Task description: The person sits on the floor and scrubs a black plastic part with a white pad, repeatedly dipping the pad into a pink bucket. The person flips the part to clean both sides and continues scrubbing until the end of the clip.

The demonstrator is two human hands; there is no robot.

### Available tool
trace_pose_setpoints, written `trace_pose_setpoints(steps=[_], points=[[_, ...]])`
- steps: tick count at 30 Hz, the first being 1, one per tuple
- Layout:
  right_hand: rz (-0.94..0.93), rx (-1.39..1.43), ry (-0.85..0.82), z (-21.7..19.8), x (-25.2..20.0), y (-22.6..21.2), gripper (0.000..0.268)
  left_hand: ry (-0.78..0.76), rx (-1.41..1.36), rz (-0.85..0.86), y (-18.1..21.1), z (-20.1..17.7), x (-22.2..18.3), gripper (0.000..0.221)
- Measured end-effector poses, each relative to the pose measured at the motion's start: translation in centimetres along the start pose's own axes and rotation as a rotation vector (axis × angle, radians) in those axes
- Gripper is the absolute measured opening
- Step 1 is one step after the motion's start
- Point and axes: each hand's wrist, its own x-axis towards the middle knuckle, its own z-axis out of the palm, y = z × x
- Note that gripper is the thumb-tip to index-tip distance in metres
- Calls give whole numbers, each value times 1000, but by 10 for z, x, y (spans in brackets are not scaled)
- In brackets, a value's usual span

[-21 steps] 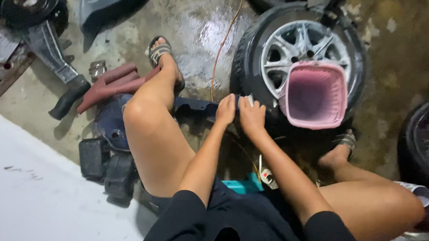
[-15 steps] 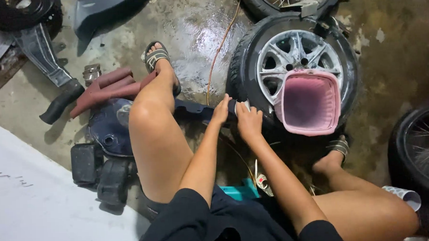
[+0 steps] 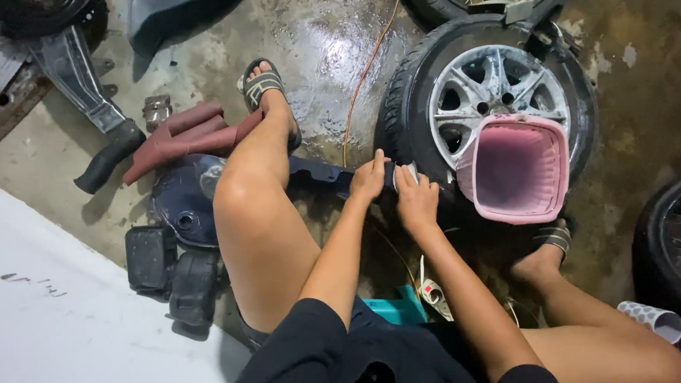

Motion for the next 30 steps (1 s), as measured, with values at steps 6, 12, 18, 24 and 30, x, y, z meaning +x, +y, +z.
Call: trace_pose_setpoints(steps=[6,12,18,24,30], points=[[28,-5,-100,16,-1,8,58,208,-180,102,13,4,-19,65],[32,-34,-139,-8,3,-11,51,205,-165,77,1,9,0,63],[-7,-135,-286,-4,21,-8,51,240,-208,99,-1,13,9,60],[-76,-154,-257,-22,9,-19,62,222,-241,95,-5,14,5,63],[-83,-144,-449,-18,11,-22,68,192,-213,112,-11,15,10,64]])
